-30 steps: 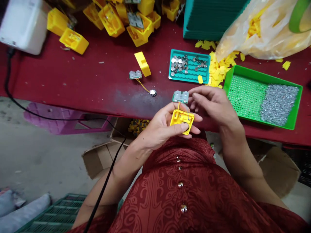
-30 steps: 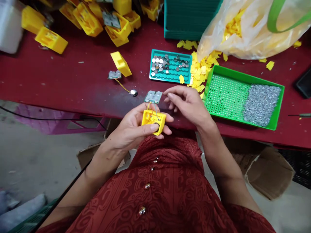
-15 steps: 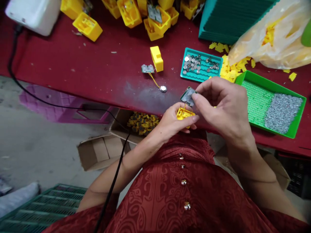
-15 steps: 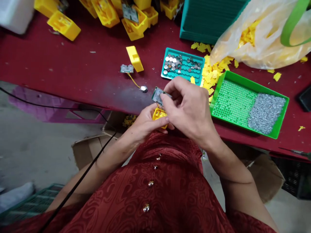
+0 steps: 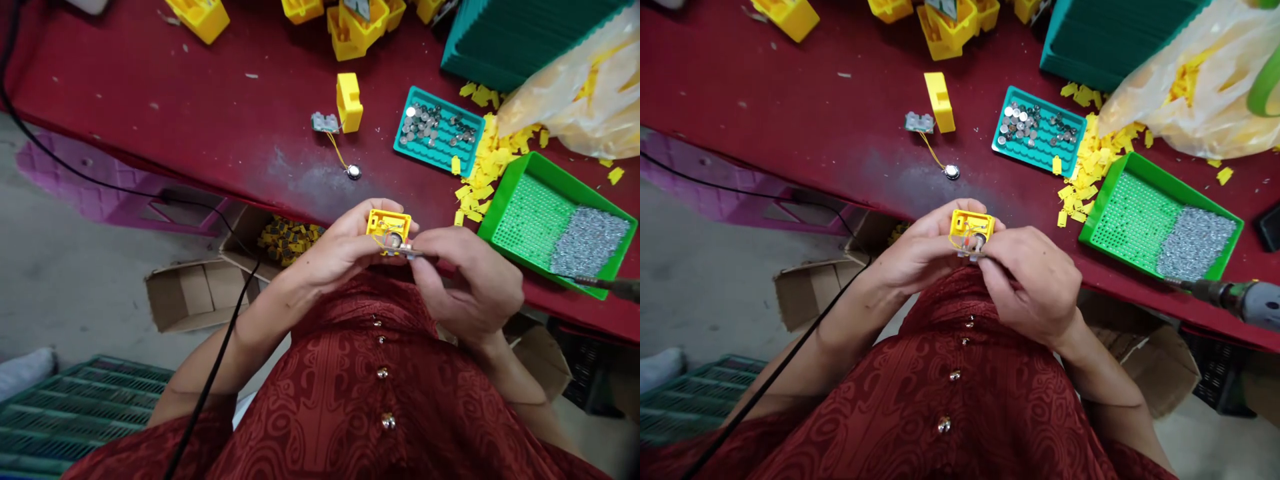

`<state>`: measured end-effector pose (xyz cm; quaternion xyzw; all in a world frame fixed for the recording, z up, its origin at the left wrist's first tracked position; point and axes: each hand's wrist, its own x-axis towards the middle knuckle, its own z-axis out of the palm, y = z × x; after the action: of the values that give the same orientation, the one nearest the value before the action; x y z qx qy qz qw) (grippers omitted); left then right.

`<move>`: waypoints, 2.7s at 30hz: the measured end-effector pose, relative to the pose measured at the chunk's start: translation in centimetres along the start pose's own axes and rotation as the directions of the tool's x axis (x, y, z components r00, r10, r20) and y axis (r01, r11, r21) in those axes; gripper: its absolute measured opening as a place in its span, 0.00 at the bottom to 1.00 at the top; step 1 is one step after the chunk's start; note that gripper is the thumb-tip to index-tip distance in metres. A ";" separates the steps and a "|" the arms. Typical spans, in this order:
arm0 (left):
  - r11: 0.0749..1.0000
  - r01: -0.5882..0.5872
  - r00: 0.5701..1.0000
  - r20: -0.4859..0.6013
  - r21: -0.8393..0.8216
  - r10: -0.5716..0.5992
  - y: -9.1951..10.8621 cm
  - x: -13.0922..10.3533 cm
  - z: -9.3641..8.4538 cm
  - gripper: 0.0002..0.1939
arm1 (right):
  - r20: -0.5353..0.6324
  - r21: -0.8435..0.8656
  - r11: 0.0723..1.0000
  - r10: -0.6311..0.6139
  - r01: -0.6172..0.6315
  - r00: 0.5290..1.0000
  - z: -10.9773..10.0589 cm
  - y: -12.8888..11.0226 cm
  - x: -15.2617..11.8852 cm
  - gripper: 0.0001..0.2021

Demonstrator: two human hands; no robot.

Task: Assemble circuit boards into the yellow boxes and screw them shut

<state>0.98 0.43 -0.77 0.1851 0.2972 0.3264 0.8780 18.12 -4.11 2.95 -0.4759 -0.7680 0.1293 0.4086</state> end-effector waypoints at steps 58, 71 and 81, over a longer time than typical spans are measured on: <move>0.961 -0.079 0.995 -0.043 0.264 0.094 -0.5 -0.2 0.8 0.24 | 0.121 -0.172 0.985 0.034 -0.013 0.992 -1.4 1.4 0.9 0.10; 0.964 -0.011 0.985 -0.163 0.265 0.056 -0.9 -0.4 1.6 0.21 | 0.027 -0.194 0.975 -0.103 0.107 0.994 -0.6 3.3 -0.4 0.07; 0.937 -0.035 0.986 -0.141 0.347 0.089 -1.4 0.5 2.4 0.24 | -0.067 -0.216 0.969 -0.135 0.118 0.989 -0.8 4.4 -2.0 0.08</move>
<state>3.49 -0.60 0.15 0.3190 0.4107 0.3104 0.7958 21.89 -3.68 -0.08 -0.4714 -0.7891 0.0012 0.3938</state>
